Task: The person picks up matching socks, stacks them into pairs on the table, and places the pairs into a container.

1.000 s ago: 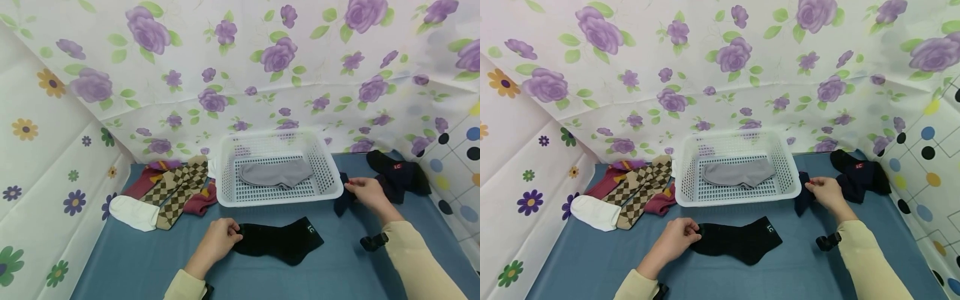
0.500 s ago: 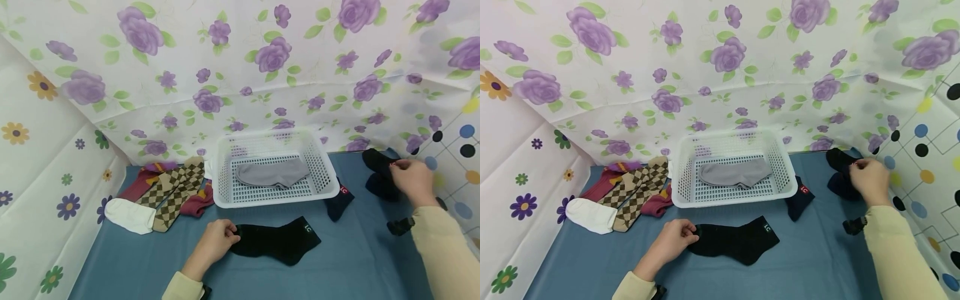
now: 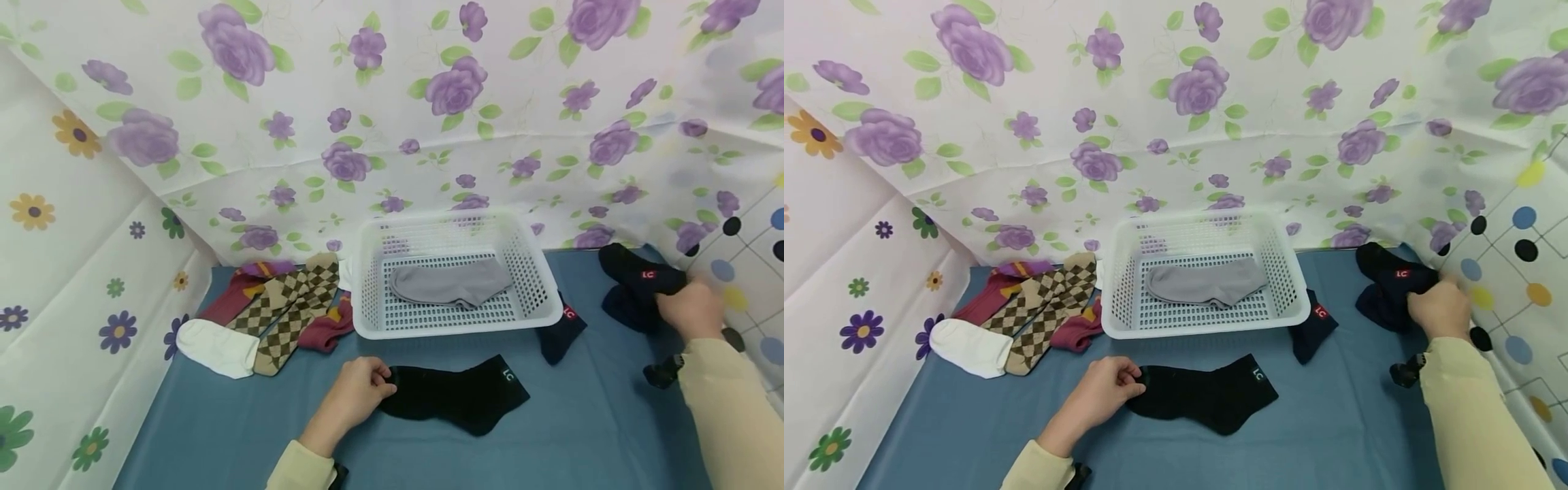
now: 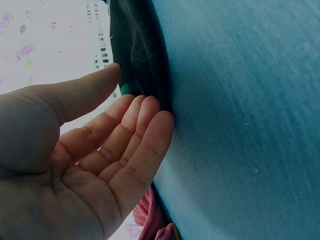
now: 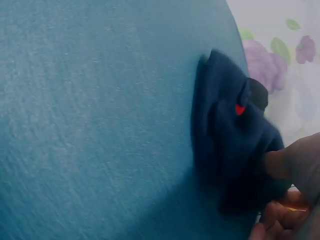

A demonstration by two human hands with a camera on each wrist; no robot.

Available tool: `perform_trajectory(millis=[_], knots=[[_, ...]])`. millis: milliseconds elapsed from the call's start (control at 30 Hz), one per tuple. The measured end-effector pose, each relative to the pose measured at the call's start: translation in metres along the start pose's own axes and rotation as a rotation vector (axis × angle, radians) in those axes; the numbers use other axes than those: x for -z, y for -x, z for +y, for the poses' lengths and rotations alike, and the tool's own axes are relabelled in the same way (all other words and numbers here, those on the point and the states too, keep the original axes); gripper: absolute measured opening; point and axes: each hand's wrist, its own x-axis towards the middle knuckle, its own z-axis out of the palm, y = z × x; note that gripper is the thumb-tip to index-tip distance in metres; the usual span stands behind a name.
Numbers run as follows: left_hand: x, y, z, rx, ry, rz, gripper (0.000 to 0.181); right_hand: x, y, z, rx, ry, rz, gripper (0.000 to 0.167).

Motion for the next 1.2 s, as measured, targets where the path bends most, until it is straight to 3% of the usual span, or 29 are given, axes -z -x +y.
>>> perform_trajectory(millis=[133,233,333,467,600,700,800,900,1000,1100,1200], knots=[[0.000,0.001,0.000,0.004,0.007,-0.002,0.018,0.000,0.001,0.003,-0.042,0.022,-0.032,0.061],[0.000,0.001,-0.001,0.004,0.008,-0.002,0.018,0.002,-0.001,0.001,-0.046,-0.036,0.015,0.065],[0.000,0.002,-0.001,0.006,0.009,-0.007,0.018,0.005,-0.002,-0.004,-0.040,-0.152,0.102,0.065],[-0.001,0.003,-0.001,0.006,0.005,-0.014,0.019,0.014,0.001,-0.021,-0.069,-0.311,0.243,0.054],[-0.001,0.003,0.000,0.006,0.006,-0.012,0.020,0.026,0.008,-0.048,-0.064,-0.384,0.395,0.043],[0.000,0.003,0.002,0.001,0.005,-0.007,0.021,0.036,0.018,-0.071,0.025,-0.426,0.517,0.038],[0.002,0.004,0.004,-0.009,0.004,-0.006,0.021,0.046,0.033,-0.097,0.163,-0.505,0.558,0.033],[0.002,0.004,0.005,-0.012,-0.002,-0.006,0.021,0.053,0.056,-0.125,0.320,-0.601,0.524,0.029],[0.002,0.006,0.008,-0.021,-0.014,0.000,0.021,0.053,0.084,-0.153,0.531,-0.634,0.502,0.025],[0.004,0.011,0.017,-0.065,-0.033,0.031,0.021,0.048,0.113,-0.178,0.731,-0.590,0.477,0.021],[0.007,0.017,0.030,-0.145,-0.041,0.080,0.019,0.040,0.142,-0.196,0.861,-0.517,0.398,0.018]])
